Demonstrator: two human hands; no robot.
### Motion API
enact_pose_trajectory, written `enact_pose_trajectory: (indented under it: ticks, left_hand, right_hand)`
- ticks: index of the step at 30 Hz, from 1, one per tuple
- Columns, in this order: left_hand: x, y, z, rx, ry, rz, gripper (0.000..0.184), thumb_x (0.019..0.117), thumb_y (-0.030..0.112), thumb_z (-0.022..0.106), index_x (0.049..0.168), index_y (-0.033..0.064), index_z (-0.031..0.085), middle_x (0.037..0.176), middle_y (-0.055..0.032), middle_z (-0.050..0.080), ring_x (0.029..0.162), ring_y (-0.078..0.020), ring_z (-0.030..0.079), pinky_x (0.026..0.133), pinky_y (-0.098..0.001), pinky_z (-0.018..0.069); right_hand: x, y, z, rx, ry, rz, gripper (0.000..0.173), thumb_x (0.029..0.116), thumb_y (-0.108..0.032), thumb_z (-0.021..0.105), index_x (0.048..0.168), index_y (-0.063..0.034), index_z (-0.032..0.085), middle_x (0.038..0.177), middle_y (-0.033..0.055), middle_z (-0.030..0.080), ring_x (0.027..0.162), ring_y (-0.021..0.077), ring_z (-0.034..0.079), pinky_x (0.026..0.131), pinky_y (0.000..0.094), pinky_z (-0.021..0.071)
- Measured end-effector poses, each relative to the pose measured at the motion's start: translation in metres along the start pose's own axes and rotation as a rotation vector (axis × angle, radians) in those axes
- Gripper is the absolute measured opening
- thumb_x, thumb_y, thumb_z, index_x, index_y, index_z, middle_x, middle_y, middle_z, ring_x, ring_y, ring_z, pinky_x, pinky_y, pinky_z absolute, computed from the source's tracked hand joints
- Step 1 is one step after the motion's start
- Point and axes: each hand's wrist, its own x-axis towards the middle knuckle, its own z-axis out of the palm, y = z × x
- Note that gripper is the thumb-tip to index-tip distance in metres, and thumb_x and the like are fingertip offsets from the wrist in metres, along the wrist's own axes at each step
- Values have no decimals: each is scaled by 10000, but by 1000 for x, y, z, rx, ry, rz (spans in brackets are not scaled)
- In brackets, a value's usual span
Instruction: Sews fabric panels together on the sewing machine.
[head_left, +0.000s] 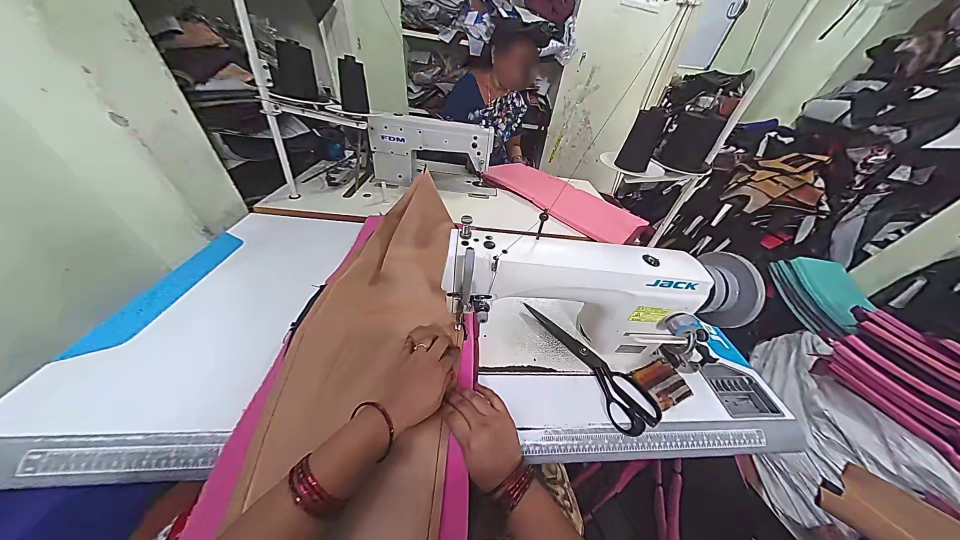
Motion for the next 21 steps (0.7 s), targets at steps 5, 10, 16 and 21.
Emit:
enact_pose_trajectory:
  ticks: [5, 10, 16, 21]
  left_hand:
    - [17, -5, -6, -21, 0, -2, 459, 1101, 288, 401, 1513, 114, 503, 1584, -151, 419, 1499, -385, 331, 1207, -633, 223]
    - [7, -5, 7, -3, 226, 69, 342, 1058, 159, 475, 1314, 68, 684, 1407, -184, 602, 1347, -401, 530, 1094, -608, 402]
    - [21, 3, -11, 54, 12, -42, 406, 1078, 174, 405, 1427, 69, 585, 1508, -175, 494, 1407, -393, 447, 1101, -585, 388]
    - [34, -4, -13, 12, 43, -27, 384, 1077, 171, 410, 1355, 41, 640, 1447, -176, 547, 1360, -384, 494, 1089, -556, 412]
  right_hand:
    - [9, 11, 1, 58, -55, 72, 243, 908, -16, 583, 990, -107, 793, 1092, 36, 786, 1096, 227, 737, 986, 481, 557]
    - [15, 20, 3, 99, -93, 139, 240, 897, 24, 599, 983, -85, 795, 1092, 61, 786, 1108, 257, 735, 980, 514, 556]
    - [31, 32, 1, 211, -241, 263, 254, 967, 6, 550, 1038, -47, 788, 1166, 102, 767, 1181, 284, 703, 1058, 550, 498]
    - [43, 42, 5, 250, -312, 309, 271, 986, 7, 525, 1063, -34, 782, 1200, 112, 755, 1216, 290, 683, 1095, 540, 470]
